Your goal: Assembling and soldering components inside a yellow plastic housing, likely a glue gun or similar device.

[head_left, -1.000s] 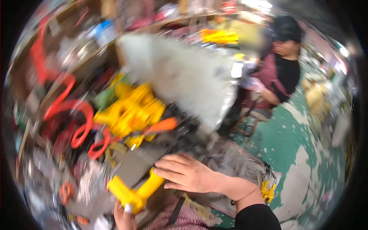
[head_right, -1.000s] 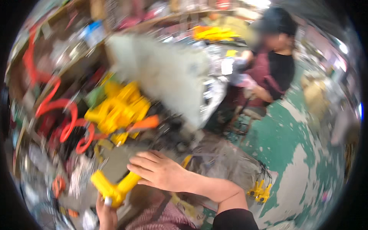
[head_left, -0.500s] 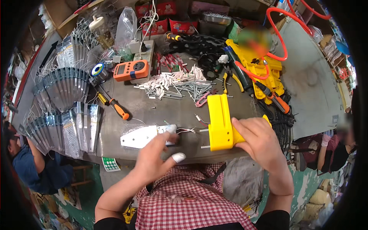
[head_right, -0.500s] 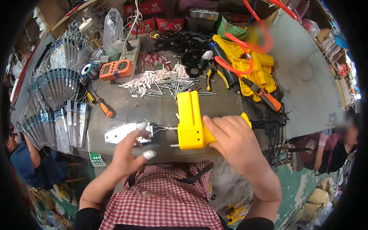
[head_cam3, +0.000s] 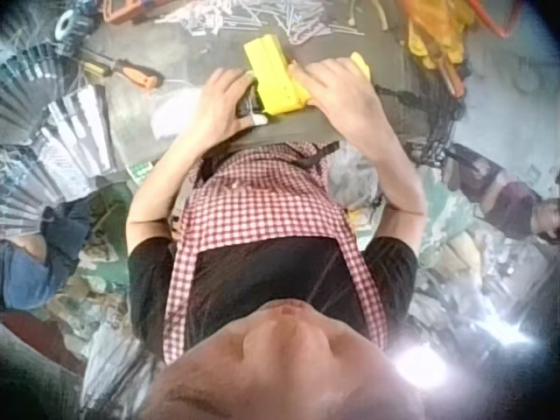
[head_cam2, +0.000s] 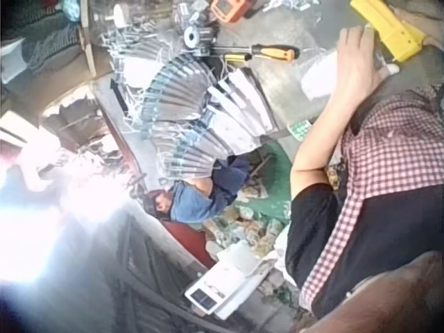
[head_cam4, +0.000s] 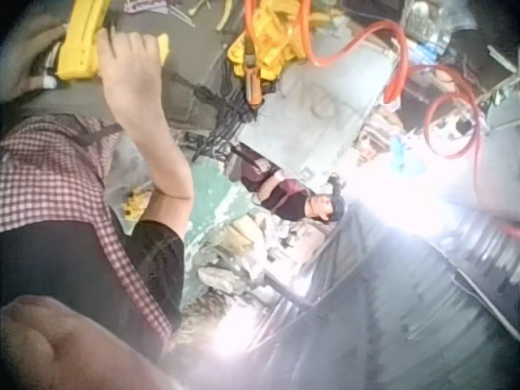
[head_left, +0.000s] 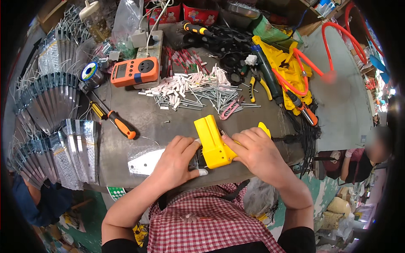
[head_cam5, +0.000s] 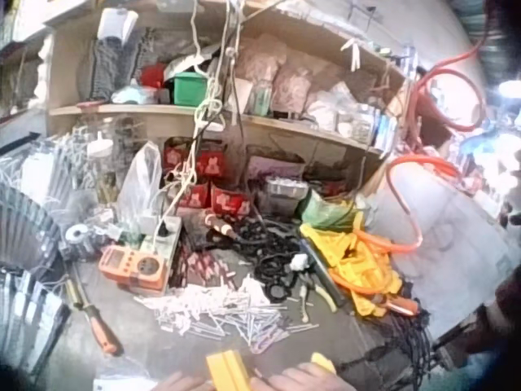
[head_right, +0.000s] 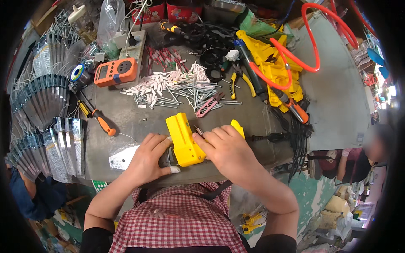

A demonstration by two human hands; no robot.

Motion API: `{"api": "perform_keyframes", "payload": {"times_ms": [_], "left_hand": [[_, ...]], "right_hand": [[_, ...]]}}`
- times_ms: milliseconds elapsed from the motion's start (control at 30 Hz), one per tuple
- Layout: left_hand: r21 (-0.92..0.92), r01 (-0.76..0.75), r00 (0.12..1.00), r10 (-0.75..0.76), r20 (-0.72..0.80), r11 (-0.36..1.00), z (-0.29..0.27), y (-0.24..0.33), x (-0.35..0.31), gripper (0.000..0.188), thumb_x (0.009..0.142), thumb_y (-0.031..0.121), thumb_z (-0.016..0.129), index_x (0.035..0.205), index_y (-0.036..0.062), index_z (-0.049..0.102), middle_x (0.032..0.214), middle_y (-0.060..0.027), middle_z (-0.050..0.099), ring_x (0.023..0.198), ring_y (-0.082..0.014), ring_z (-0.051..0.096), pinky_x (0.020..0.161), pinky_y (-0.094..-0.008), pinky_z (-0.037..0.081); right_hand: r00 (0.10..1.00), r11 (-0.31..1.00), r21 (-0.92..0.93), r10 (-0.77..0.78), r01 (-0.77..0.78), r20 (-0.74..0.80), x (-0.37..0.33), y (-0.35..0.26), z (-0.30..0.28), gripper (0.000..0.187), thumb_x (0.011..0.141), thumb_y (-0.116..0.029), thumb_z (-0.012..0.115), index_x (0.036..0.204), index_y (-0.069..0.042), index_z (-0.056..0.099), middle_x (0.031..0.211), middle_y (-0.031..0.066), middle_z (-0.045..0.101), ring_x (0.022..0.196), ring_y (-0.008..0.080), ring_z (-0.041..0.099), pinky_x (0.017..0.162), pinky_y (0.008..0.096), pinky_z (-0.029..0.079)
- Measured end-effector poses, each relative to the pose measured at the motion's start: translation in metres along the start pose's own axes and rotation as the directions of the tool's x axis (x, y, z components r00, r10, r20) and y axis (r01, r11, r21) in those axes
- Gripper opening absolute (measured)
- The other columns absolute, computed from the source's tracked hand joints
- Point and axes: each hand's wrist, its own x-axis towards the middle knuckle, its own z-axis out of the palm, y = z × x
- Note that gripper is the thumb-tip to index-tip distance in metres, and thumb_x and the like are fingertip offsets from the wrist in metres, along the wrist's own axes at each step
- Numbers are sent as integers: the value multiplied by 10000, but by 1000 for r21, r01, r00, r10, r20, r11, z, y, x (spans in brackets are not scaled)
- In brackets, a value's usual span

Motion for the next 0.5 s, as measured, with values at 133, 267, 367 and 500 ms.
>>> {"api": "perform_keyframes", "payload": {"times_ms": [133, 267, 367, 500], "left_hand": [[-47, -33, 999, 32, -24, 998, -1, -2, 1, 716, 550, 228, 856, 1145, -25, 546, 1096, -166, 559, 1008, -350, 530, 872, -422, 469], [-42, -48, 999, 47, -27, 998, -1, -4, 1, 720, 554, 237, 855, 1145, -36, 548, 1091, -179, 559, 996, -363, 534, 869, -428, 469], [-56, -53, 999, 53, -2, 997, 0, -5, 2, 708, 561, 239, 852, 1138, -40, 551, 1093, -189, 556, 997, -375, 533, 866, -435, 468], [80, 94, 987, -103, 124, 992, 4, 13, 12, 768, 513, 253, 866, 1130, -53, 526, 1073, -214, 539, 980, -379, 531, 858, -437, 452]], "right_hand": [[998, 993, 101, 59, -61, 23, -7, 9, -1, 597, 670, -157, 729, 1236, -50, 571, 1058, 68, 584, 977, 240, 545, 882, 376, 402], [998, 998, 46, 50, -49, -23, 0, 8, 3, 507, 729, -173, 649, 1211, -34, 573, 991, 54, 569, 960, 214, 544, 875, 359, 404], [999, 1000, 0, 22, -22, -39, 1, -1, 14, 504, 751, -166, 614, 1225, -4, 550, 994, 59, 569, 943, 220, 543, 861, 365, 408], [988, 997, 53, 65, -58, -138, -13, -7, 39, 472, 803, -127, 527, 1238, 55, 505, 1020, 102, 562, 958, 248, 539, 878, 384, 405]]}}
